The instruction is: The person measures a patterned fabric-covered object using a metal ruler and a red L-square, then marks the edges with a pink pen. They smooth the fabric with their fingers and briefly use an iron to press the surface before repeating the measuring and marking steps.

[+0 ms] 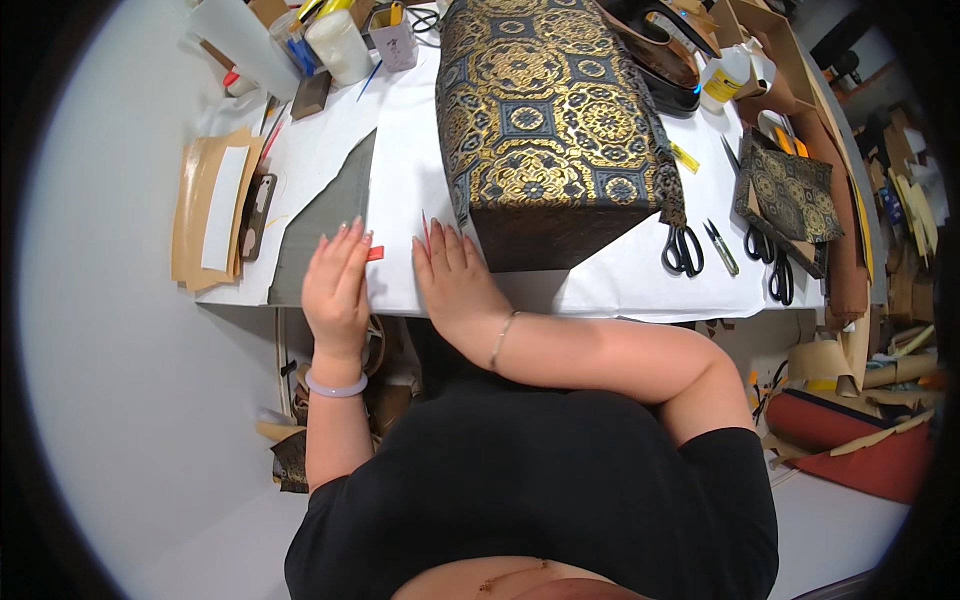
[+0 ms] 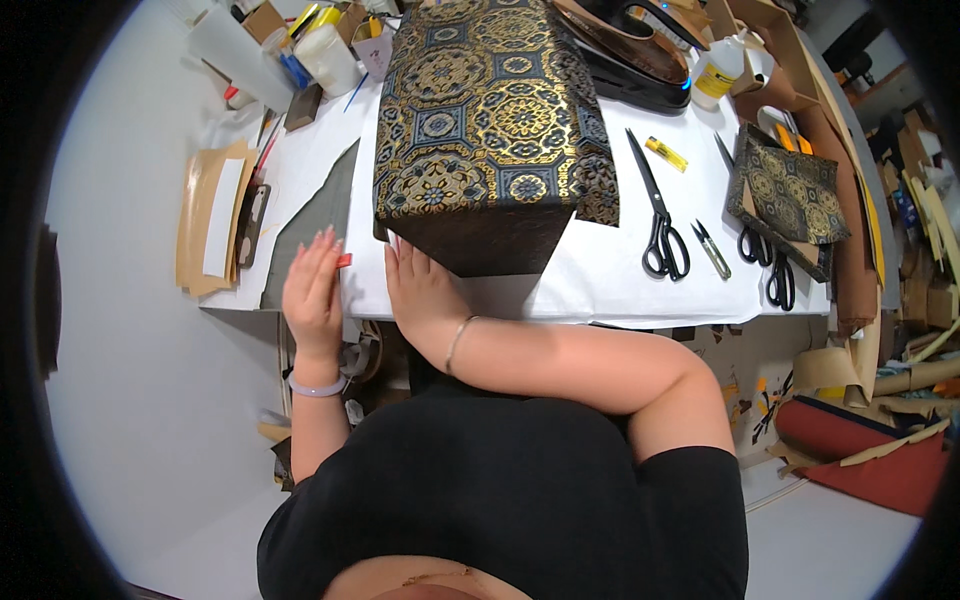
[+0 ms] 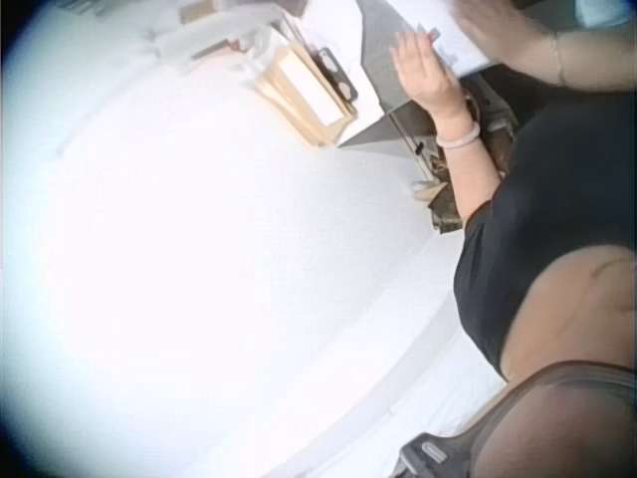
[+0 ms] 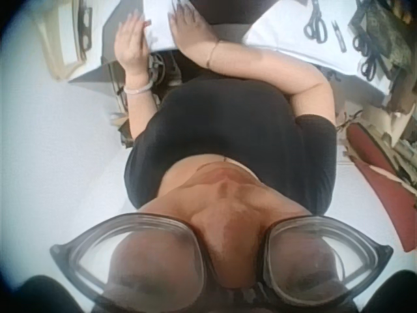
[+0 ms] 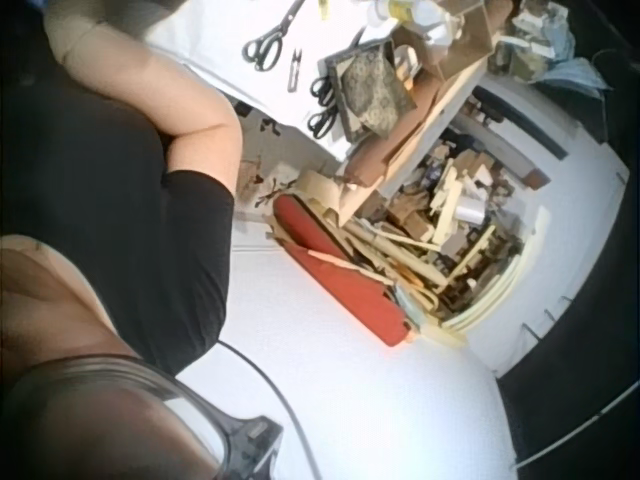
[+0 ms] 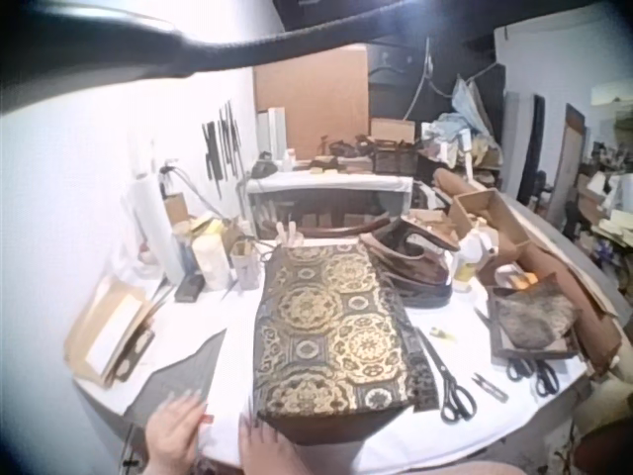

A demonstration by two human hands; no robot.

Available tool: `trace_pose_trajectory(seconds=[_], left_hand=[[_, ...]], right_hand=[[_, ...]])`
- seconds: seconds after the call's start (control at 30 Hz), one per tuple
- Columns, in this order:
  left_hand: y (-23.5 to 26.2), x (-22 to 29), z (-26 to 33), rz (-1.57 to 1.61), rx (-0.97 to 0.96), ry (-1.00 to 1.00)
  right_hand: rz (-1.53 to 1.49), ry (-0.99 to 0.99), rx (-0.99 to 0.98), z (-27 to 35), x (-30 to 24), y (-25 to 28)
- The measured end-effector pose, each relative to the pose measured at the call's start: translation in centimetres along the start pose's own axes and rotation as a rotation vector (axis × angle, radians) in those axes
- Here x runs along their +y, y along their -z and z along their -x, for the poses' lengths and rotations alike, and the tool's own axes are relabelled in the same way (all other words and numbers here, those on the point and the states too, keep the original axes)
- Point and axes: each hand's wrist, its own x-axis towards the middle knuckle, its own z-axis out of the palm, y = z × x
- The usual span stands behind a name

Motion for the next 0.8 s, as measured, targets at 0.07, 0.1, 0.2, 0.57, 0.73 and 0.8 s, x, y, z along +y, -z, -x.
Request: trace_pose_trajectory(seconds=[0.07, 0.1, 0.2, 0.57, 0.73, 0.8], left_hand=[[-1.6, 0.0, 0.4, 0.001, -0.034, 0.004], [-2.3, 0.0, 0.6, -0.006, -0.064, 0.015], [-4.1, -0.3, 0.8, -0.009, -0.131, 0.012], [1.1, 4.4, -6.3, 0.499, 0.197, -0.067], [2.7, 7.3, -12.4, 0.477, 0.158, -0.279], [2.9, 7.8, -13.6, 0.537, 0.146, -0.29]], right_hand=[[-0.014, -0.07, -0.115, -0.4, -1.0, -1.0], [-0.057, -0.075, -0.098, -0.4, -1.0, -1.0], [-0.416, 0.171, -0.085, 0.9, 1.1, 1.5], [-0.246, 0.168, 0.554, 5.8, 13.2, 21.3], [-0.176, 0.121, 0.44, 2.6, 14.1, 20.2], [-0.171, 0.146, 0.464, 2.2, 14.2, 20.1]])
